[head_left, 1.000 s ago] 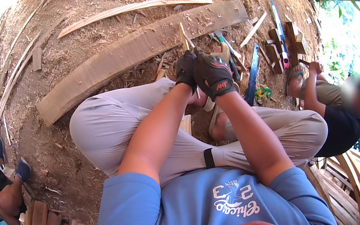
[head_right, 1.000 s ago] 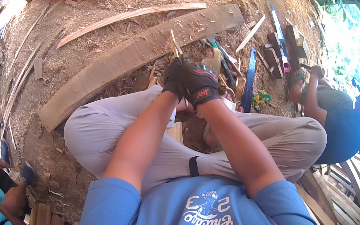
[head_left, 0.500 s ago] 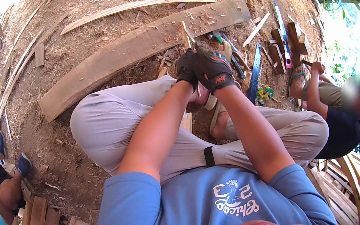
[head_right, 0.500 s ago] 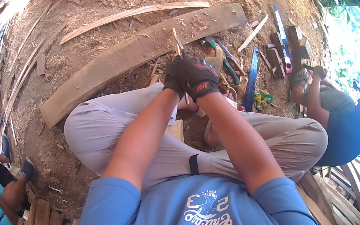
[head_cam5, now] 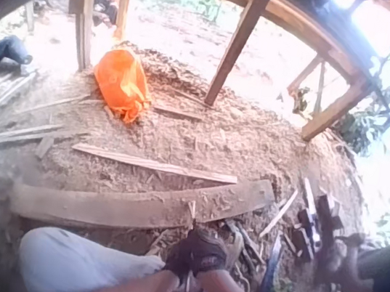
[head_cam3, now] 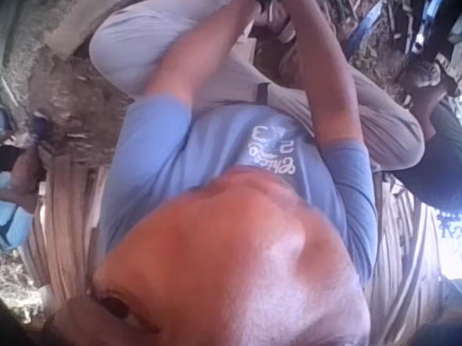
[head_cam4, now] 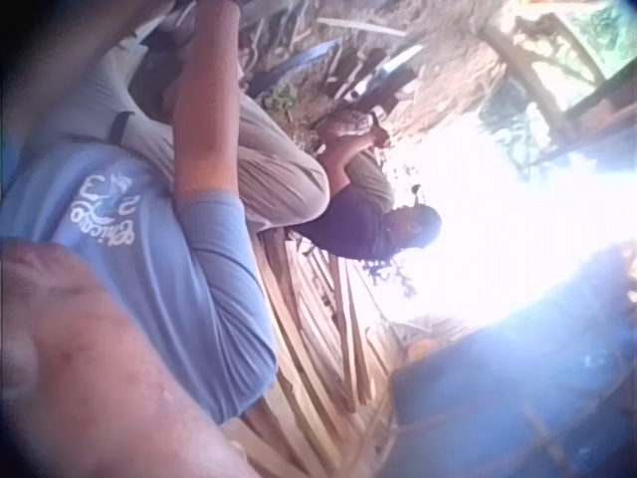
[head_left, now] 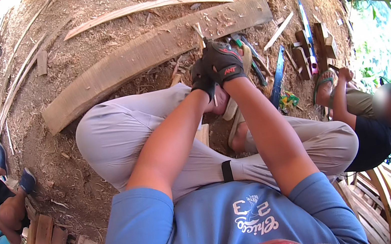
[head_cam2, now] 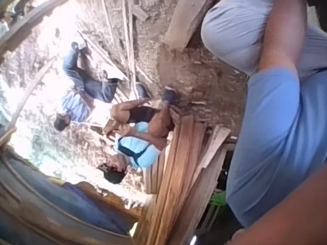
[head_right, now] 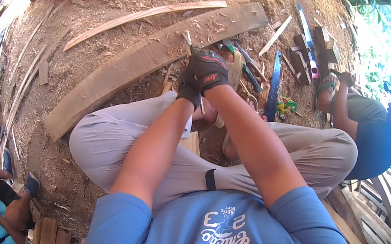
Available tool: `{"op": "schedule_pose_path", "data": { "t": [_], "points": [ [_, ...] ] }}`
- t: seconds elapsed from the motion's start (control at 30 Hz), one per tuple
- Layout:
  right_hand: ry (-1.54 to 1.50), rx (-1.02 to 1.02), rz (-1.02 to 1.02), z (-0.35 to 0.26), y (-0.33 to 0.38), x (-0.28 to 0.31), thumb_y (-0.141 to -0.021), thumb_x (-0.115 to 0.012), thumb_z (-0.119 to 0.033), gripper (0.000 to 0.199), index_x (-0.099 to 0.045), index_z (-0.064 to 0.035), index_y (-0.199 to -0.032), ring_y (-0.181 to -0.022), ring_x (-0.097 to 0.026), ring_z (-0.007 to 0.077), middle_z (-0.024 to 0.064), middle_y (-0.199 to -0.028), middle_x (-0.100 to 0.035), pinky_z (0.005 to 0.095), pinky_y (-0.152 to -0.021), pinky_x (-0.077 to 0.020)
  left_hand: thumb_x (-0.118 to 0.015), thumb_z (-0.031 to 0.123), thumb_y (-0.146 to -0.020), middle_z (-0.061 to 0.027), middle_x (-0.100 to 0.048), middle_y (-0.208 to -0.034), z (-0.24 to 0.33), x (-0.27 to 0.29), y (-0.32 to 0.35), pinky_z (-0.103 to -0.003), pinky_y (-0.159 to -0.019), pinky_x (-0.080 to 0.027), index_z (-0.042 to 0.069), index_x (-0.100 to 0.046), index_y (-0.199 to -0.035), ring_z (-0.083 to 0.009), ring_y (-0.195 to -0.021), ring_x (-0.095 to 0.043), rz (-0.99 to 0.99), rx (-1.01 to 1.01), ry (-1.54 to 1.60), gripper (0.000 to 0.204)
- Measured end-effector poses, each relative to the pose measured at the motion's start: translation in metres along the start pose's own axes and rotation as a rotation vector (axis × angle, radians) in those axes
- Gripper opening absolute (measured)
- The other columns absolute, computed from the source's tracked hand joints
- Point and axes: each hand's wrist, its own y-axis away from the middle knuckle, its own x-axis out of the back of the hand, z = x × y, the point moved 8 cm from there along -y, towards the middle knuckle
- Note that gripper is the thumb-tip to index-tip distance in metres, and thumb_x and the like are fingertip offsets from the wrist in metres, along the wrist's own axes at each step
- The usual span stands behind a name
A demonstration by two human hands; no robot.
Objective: The person sits on the ground and uses a knife to shave and shape a thin, curved piece of wood. They hold the wood with one hand and carefully scrape the surface with the other, removing thin shavings. The person periodically lifts the wood to inspect the edges and continues the shaping process.
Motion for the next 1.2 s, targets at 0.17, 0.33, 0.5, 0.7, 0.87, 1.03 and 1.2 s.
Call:
{"op": "schedule_pose_path", "data": {
  "t": [0.17,0.33,0.5,0.7,0.87,1.03,1.2],
  "points": [
    [-0.077,-0.123,0.015,0.008,0.016,-0.007,-0.093,-0.057,-0.031,0.030,-0.071,-0.0104,-0.109,-0.098,-0.072,0.0425,0.0217,-0.100,-0.074,0.0523,-0.094,-0.0528,-0.073,0.028,-0.088,-0.0166,-0.073,-0.106,0.005,-0.014,-0.002,-0.042,-0.087,-0.058,0.009,-0.071,-0.111,-0.0339,-0.101,-0.072,0.026,-0.347,-0.599,0.030],
    [-0.073,-0.094,-0.049,-0.011,0.034,0.014,-0.096,-0.052,-0.028,0.030,-0.068,-0.0074,-0.110,-0.101,-0.073,0.0400,0.0243,-0.102,-0.074,0.0543,-0.095,-0.0525,-0.063,0.031,-0.094,-0.0162,-0.075,-0.105,-0.034,-0.014,-0.017,-0.044,-0.086,-0.059,0.010,-0.073,-0.108,-0.0337,-0.101,-0.073,0.032,-0.233,-0.425,0.027],
    [-0.054,-0.104,0.071,0.017,0.029,-0.020,-0.098,-0.054,-0.035,0.035,-0.073,-0.0061,-0.101,-0.095,-0.074,0.0408,0.0216,-0.101,-0.076,0.0509,-0.082,-0.0561,-0.082,0.040,-0.071,-0.0178,-0.070,-0.116,0.015,-0.015,-0.007,-0.043,-0.096,-0.055,0.010,-0.067,-0.118,-0.0353,-0.114,-0.067,-0.116,-0.335,-0.639,0.057],
    [-0.151,-0.256,-0.041,-0.010,0.039,0.020,-0.097,-0.054,-0.034,0.034,-0.071,-0.0057,-0.104,-0.097,-0.073,0.0405,0.0210,-0.101,-0.075,0.0493,-0.084,-0.0557,-0.080,0.039,-0.075,-0.0175,-0.070,-0.115,-0.047,-0.018,-0.021,-0.042,-0.095,-0.055,0.010,-0.067,-0.117,-0.0361,-0.113,-0.067,-0.078,-0.058,-0.276,0.053],
    [-0.033,-0.085,0.041,-0.014,0.027,0.023,-0.095,-0.055,-0.031,0.032,-0.072,-0.0054,-0.106,-0.100,-0.072,0.0415,0.0227,-0.104,-0.074,0.0503,-0.086,-0.0557,-0.075,0.035,-0.084,-0.0171,-0.071,-0.116,-0.056,-0.020,-0.022,-0.041,-0.092,-0.056,0.011,-0.068,-0.117,-0.0335,-0.115,-0.068,-0.032,0.002,-0.017,0.042],
    [-0.023,-0.082,0.072,0.000,0.020,0.012,-0.092,-0.060,-0.028,0.027,-0.075,-0.0070,-0.100,-0.099,-0.073,0.0406,0.0228,-0.101,-0.075,0.0513,-0.085,-0.0564,-0.069,0.028,-0.092,-0.0162,-0.075,-0.109,0.002,-0.009,-0.003,-0.041,-0.088,-0.057,0.010,-0.072,-0.109,-0.0326,-0.107,-0.072,-0.052,-0.070,-0.339,0.026],
    [-0.023,-0.078,-0.095,-0.010,0.019,0.023,-0.098,-0.050,-0.033,0.038,-0.070,-0.0119,-0.122,-0.108,-0.070,0.0435,0.0259,-0.110,-0.073,0.0532,-0.103,-0.0486,-0.067,0.029,-0.092,-0.0168,-0.076,-0.106,-0.016,-0.011,-0.011,-0.042,-0.084,-0.057,0.007,-0.073,-0.105,-0.0334,-0.102,-0.074,0.046,-0.143,-0.341,0.026]
  ]
}}
